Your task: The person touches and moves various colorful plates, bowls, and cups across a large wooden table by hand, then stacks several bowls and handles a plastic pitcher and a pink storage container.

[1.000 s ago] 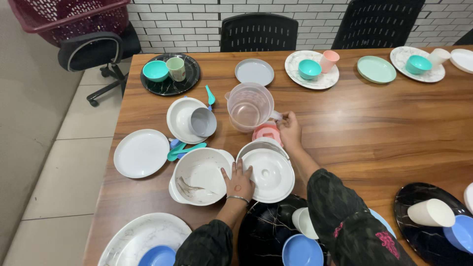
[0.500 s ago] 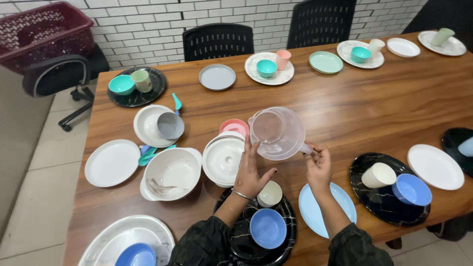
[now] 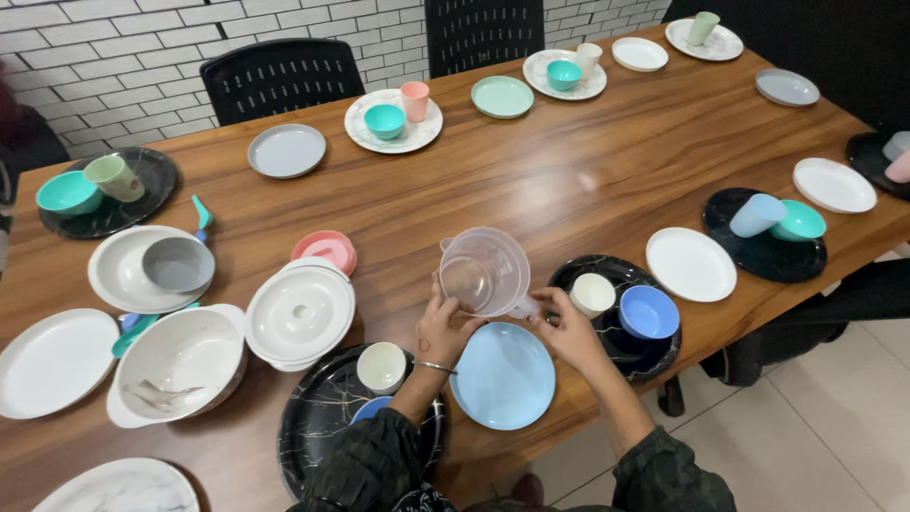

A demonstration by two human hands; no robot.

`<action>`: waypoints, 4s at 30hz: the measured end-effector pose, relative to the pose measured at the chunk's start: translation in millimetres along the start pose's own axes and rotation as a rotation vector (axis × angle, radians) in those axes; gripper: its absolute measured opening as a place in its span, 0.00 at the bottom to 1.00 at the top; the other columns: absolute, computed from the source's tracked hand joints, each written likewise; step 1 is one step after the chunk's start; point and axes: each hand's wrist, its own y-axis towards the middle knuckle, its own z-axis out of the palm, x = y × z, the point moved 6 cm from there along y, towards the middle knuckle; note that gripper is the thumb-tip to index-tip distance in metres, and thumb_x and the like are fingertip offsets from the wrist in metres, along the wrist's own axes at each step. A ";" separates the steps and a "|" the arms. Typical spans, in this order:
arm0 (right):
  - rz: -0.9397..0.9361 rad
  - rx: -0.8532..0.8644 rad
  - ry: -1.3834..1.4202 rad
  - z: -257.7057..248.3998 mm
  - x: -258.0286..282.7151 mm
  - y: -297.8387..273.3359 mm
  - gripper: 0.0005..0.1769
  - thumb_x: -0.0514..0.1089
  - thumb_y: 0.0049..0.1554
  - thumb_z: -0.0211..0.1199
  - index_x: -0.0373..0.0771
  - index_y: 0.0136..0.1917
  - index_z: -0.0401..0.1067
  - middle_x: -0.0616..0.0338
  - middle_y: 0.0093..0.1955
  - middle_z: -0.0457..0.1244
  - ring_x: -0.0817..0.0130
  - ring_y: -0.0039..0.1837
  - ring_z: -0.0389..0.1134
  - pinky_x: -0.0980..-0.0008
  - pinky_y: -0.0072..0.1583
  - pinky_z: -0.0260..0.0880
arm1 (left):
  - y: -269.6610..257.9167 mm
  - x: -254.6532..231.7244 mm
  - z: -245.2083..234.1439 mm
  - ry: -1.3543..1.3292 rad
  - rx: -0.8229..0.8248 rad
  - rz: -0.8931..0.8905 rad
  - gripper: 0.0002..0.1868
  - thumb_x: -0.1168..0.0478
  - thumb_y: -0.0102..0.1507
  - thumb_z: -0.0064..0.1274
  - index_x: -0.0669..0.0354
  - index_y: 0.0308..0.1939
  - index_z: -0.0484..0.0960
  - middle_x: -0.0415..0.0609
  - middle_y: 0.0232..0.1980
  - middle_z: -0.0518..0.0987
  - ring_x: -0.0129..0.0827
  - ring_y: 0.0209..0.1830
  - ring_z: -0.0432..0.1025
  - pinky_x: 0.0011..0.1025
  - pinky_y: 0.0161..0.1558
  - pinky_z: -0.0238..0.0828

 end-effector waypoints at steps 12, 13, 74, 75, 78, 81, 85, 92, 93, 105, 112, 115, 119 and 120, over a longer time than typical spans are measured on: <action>-0.367 0.140 -0.510 -46.9 7.1 37.5 0.37 0.38 0.54 0.64 0.42 0.74 0.55 0.46 0.84 0.42 0.43 0.78 0.52 0.48 0.71 0.58 | 37.2 10.1 108.4 0.219 0.007 -0.001 0.23 0.50 0.46 0.76 0.58 0.33 0.81 0.61 0.76 0.64 0.53 0.45 0.78 0.42 0.44 0.77; -0.366 0.169 -0.566 -48.2 5.8 44.2 0.37 0.37 0.54 0.62 0.42 0.74 0.55 0.49 0.85 0.42 0.44 0.79 0.51 0.46 0.70 0.57 | 44.6 8.0 110.4 0.277 0.050 -0.028 0.29 0.47 0.44 0.77 0.60 0.36 0.80 0.61 0.75 0.64 0.54 0.46 0.78 0.43 0.44 0.76; -0.753 0.248 -0.785 -252.0 -164.6 438.6 0.08 0.29 0.45 0.61 0.37 0.39 0.75 0.49 0.48 0.69 0.45 0.57 0.66 0.56 0.57 0.71 | 343.1 -26.9 497.4 0.929 0.424 -0.118 0.14 0.59 0.60 0.53 0.59 0.46 0.88 0.58 0.54 0.83 0.50 0.64 0.70 0.49 0.76 0.46; -0.742 0.247 -0.785 -251.9 -164.7 439.9 0.08 0.30 0.46 0.61 0.37 0.39 0.75 0.49 0.48 0.69 0.44 0.57 0.66 0.56 0.57 0.71 | 344.8 -26.6 497.0 0.933 0.431 -0.133 0.15 0.58 0.60 0.54 0.59 0.46 0.88 0.57 0.54 0.83 0.50 0.64 0.70 0.49 0.77 0.46; -0.752 0.245 -0.787 -249.1 -164.1 446.1 0.07 0.30 0.47 0.60 0.37 0.40 0.75 0.49 0.48 0.69 0.44 0.56 0.66 0.56 0.57 0.71 | 347.2 -29.1 493.7 0.948 0.428 -0.140 0.15 0.58 0.60 0.55 0.58 0.46 0.88 0.57 0.54 0.83 0.49 0.64 0.70 0.48 0.76 0.47; -0.737 0.249 -0.787 -245.6 -166.6 453.0 0.07 0.30 0.50 0.59 0.37 0.40 0.75 0.49 0.48 0.69 0.45 0.57 0.66 0.56 0.57 0.71 | 351.1 -30.8 490.4 0.966 0.420 -0.134 0.15 0.58 0.59 0.56 0.58 0.46 0.88 0.57 0.53 0.83 0.49 0.64 0.70 0.47 0.76 0.49; -0.778 0.272 -0.828 -241.4 -162.1 460.5 0.07 0.31 0.54 0.59 0.39 0.42 0.75 0.51 0.49 0.69 0.47 0.56 0.66 0.58 0.61 0.71 | 357.0 -33.8 485.4 0.973 0.395 -0.140 0.16 0.56 0.57 0.58 0.59 0.46 0.88 0.59 0.54 0.82 0.48 0.64 0.69 0.46 0.75 0.49; -0.701 0.288 -0.821 -241.0 -155.4 463.5 0.09 0.30 0.48 0.61 0.38 0.42 0.76 0.51 0.49 0.69 0.46 0.58 0.65 0.58 0.59 0.70 | 361.5 -51.9 475.4 1.012 0.478 -0.173 0.16 0.57 0.57 0.58 0.57 0.47 0.87 0.56 0.54 0.82 0.47 0.65 0.69 0.51 0.79 0.36; -0.717 0.278 -0.823 -240.2 -155.7 464.8 0.09 0.30 0.48 0.61 0.38 0.41 0.76 0.51 0.49 0.69 0.46 0.58 0.65 0.58 0.59 0.70 | 362.2 -53.4 474.7 1.013 0.473 -0.171 0.16 0.56 0.58 0.58 0.57 0.47 0.88 0.56 0.54 0.82 0.47 0.65 0.69 0.51 0.79 0.35; -0.817 0.275 -0.819 -218.5 -149.9 456.7 0.11 0.29 0.45 0.63 0.38 0.41 0.77 0.52 0.49 0.70 0.46 0.57 0.65 0.58 0.58 0.71 | 352.1 -34.2 459.6 1.001 0.387 -0.176 0.17 0.57 0.56 0.58 0.58 0.46 0.88 0.56 0.54 0.83 0.47 0.65 0.69 0.48 0.77 0.39; -0.850 0.302 -0.825 -190.4 -138.2 442.9 0.10 0.28 0.46 0.61 0.37 0.40 0.77 0.49 0.47 0.69 0.46 0.56 0.66 0.56 0.59 0.70 | 340.0 -23.0 430.5 1.019 0.399 -0.239 0.16 0.58 0.57 0.56 0.58 0.46 0.88 0.57 0.53 0.83 0.48 0.66 0.68 0.46 0.78 0.39; -0.816 0.302 -0.791 -186.9 -135.7 440.8 0.11 0.27 0.46 0.59 0.37 0.40 0.76 0.49 0.47 0.70 0.46 0.57 0.66 0.55 0.59 0.71 | 339.9 -20.0 425.4 1.022 0.419 -0.230 0.16 0.57 0.56 0.56 0.57 0.45 0.89 0.57 0.53 0.83 0.47 0.68 0.68 0.45 0.78 0.39; -0.770 0.319 -0.791 -186.3 -135.3 439.5 0.09 0.28 0.47 0.59 0.35 0.40 0.76 0.47 0.48 0.69 0.44 0.57 0.66 0.54 0.58 0.71 | 343.8 -22.2 421.0 1.018 0.392 -0.221 0.18 0.57 0.54 0.57 0.58 0.46 0.88 0.58 0.53 0.83 0.48 0.66 0.68 0.45 0.77 0.39; -0.753 0.292 -0.743 -187.1 -135.2 438.0 0.08 0.28 0.49 0.58 0.35 0.40 0.76 0.46 0.48 0.69 0.43 0.58 0.65 0.53 0.57 0.71 | 343.6 -21.4 420.4 1.009 0.436 -0.229 0.18 0.57 0.55 0.57 0.57 0.46 0.88 0.57 0.53 0.83 0.47 0.65 0.69 0.45 0.78 0.39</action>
